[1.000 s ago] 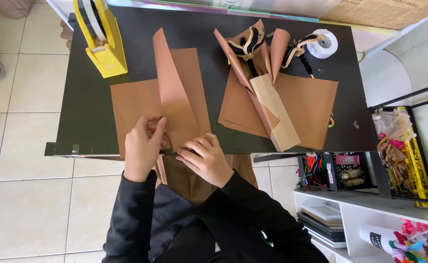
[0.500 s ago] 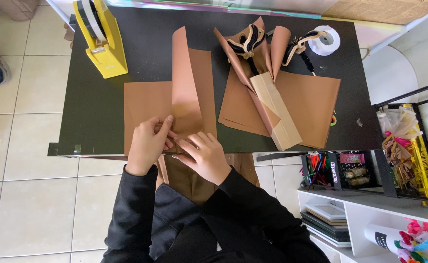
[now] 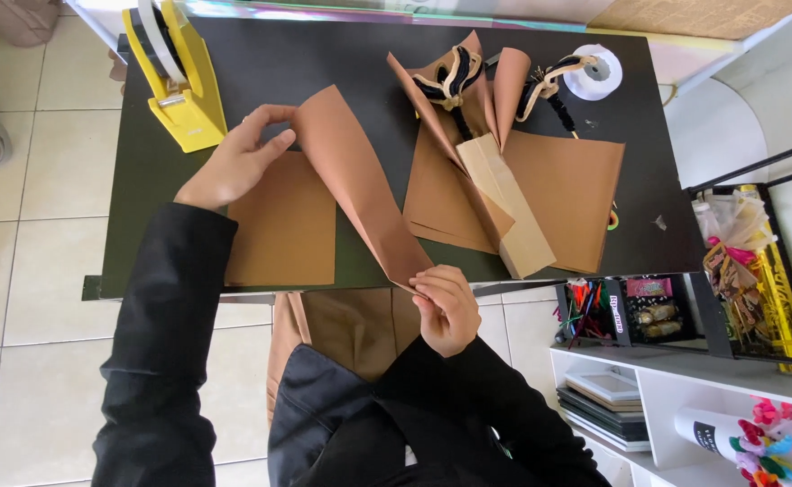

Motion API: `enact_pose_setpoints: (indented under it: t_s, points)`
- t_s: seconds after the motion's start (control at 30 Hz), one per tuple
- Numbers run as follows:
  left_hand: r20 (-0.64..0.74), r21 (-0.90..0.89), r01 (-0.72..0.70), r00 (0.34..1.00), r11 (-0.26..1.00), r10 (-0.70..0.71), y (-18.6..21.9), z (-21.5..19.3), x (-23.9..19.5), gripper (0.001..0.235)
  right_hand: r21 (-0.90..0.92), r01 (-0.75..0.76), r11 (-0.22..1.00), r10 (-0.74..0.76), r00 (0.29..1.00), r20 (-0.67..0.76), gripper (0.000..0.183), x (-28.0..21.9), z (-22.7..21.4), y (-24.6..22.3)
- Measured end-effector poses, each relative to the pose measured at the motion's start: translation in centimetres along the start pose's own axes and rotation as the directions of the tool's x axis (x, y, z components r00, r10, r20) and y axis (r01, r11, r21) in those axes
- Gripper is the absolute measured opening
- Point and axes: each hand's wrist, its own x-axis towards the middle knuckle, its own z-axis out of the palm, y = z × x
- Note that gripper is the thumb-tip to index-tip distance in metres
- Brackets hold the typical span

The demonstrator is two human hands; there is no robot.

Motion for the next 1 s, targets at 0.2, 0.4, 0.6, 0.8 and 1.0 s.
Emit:
enact_pose_setpoints:
  t_s: [0.2, 0.4, 0.6, 0.8, 1.0]
  points:
    - [0.024, -0.055, -0.024, 0.999, 0.998, 0.025, -2.3, -0.1, 1.2, 0.020, -0.077, 0.072, 0.994, -0.061, 0.990, 0.130, 0.012, 0.1, -2.0, -0.4]
    - [-0.123, -0.112, -0.038, 0.992, 0.993, 0.024, -8.7, 0.5, 2.1, 0.014, -0.168, 0.268, 0.949, -0.257, 0.963, 0.085, 0.010, -2.6, -2.3, 0.0]
    - [-0.194, -0.329, 0.077, 0.970, 0.941, -0.147, -9.7, 1.8, 2.5, 0.016, -0.296, 0.188, 0.937, -0.205, 0.978, -0.028, 0.012, -1.3, -1.3, -0.3]
    - [-0.562, 0.200, 0.078, 0.826, 0.977, 0.049, 4.8, 6.5, -7.6, 0.038, -0.254, 0.094, 0.963, -0.127, 0.985, -0.116, 0.011, -0.6, 0.8, -1.5]
    - [-0.051, -0.532, 0.378, 0.879, 0.758, -0.474, 4.8, 13.1, -13.3, 0.051, -0.201, 0.141, 0.969, -0.102, 0.975, 0.195, 0.024, 1.5, 1.2, -4.1]
